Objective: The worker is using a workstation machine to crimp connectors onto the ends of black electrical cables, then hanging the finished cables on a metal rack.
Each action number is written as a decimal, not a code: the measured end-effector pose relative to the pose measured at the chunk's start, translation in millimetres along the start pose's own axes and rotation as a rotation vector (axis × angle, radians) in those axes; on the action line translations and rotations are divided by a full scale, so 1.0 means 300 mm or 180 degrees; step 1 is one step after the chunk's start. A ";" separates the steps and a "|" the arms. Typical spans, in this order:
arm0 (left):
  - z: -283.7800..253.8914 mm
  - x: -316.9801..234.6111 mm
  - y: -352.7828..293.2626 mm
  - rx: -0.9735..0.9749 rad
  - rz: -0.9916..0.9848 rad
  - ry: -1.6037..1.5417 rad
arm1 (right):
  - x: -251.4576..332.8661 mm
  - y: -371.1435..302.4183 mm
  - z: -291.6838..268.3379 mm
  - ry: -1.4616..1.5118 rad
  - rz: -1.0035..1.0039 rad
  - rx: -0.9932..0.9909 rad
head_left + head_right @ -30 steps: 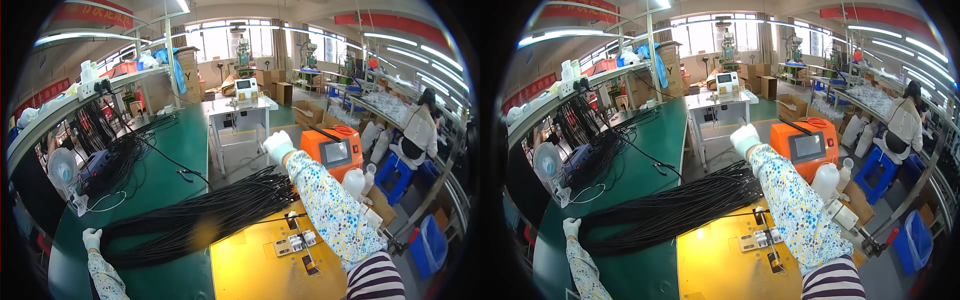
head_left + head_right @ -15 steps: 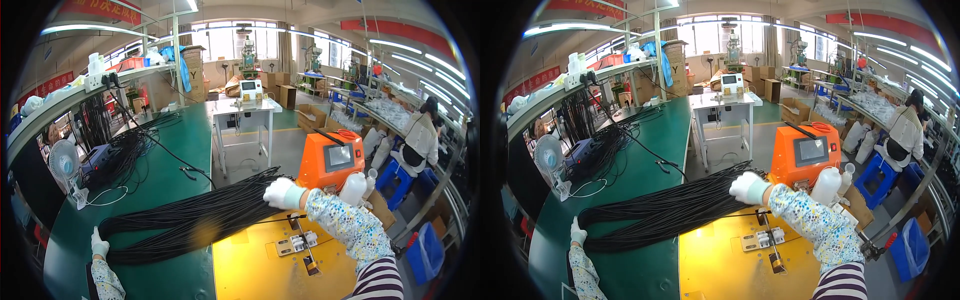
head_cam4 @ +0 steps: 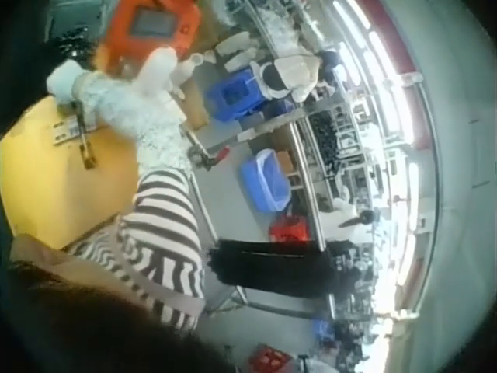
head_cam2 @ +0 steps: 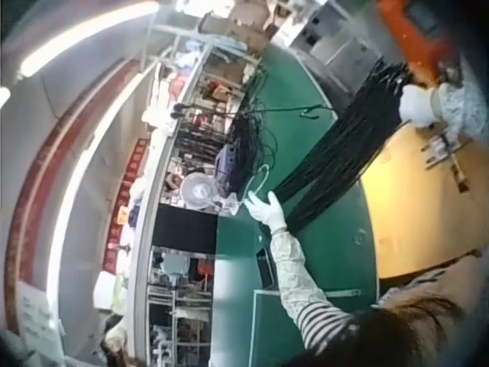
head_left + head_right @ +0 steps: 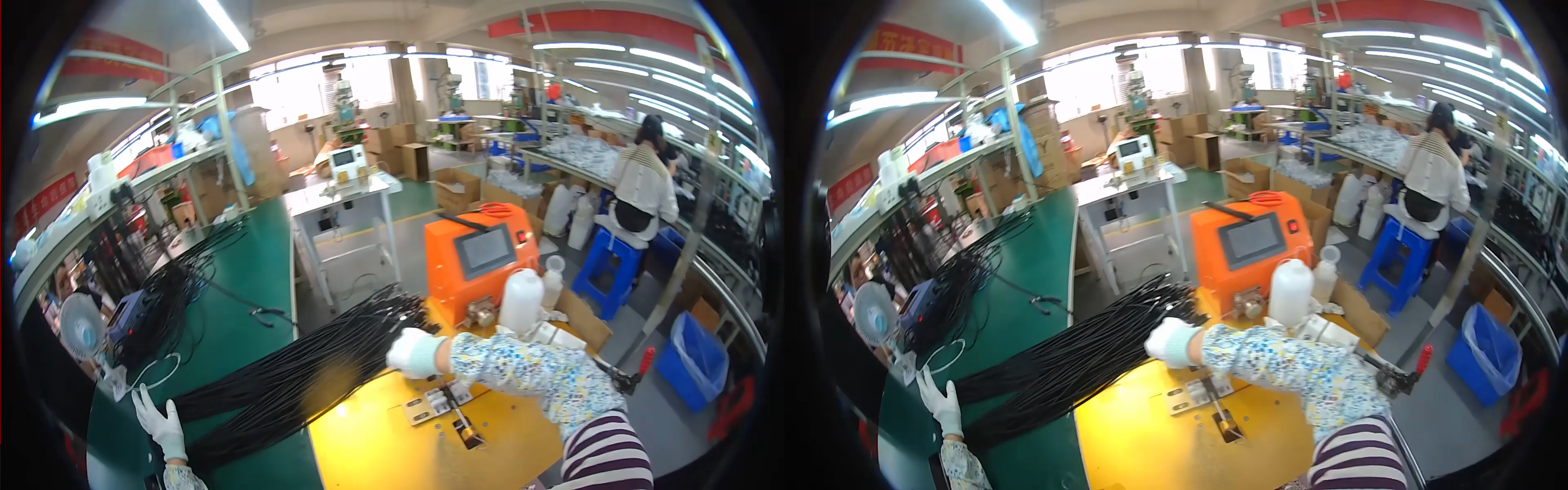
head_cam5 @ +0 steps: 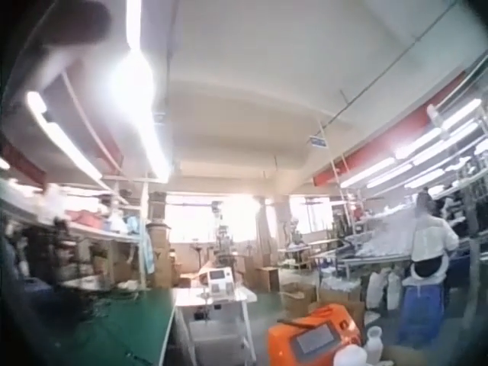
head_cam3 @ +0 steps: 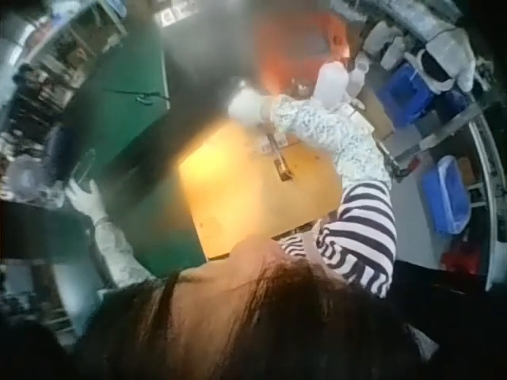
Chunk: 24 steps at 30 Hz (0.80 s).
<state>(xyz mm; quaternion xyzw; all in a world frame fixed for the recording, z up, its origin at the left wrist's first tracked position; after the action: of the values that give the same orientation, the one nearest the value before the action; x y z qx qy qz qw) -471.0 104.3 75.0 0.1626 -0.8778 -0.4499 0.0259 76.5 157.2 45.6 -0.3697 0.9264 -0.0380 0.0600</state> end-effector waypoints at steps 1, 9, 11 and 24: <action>-0.045 -0.121 0.015 -0.0010 0.0054 -0.0094 | -0.010 0.013 -0.053 0.0030 0.0060 -0.0241; -0.598 -1.157 0.036 -0.0043 0.1702 -0.2904 | -0.148 -0.280 -0.430 -0.0322 0.0645 -0.2725; -0.628 -1.341 0.015 -0.0130 0.1876 -0.3243 | -0.129 -0.481 -0.485 -0.0163 0.0752 -0.2930; -0.441 -1.342 -0.174 -0.0758 0.2303 -0.3218 | 0.729 -2.237 -0.569 0.0940 0.0764 -0.5344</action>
<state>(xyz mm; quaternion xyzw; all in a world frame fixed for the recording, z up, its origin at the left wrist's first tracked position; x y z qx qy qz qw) -51.2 97.0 152.6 -0.3811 -0.7249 -0.5285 -0.2236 352.0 -475.0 273.6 -0.1825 0.6789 0.6187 -0.3508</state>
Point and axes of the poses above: each hand's wrist, its own y-axis towards the middle knuckle, its own z-axis out of the palm, x = y × z, the point moved 8 cm from there along y, towards the middle knuckle, and after that the axes turned 7 degrees about y, right-handed, at the moved point
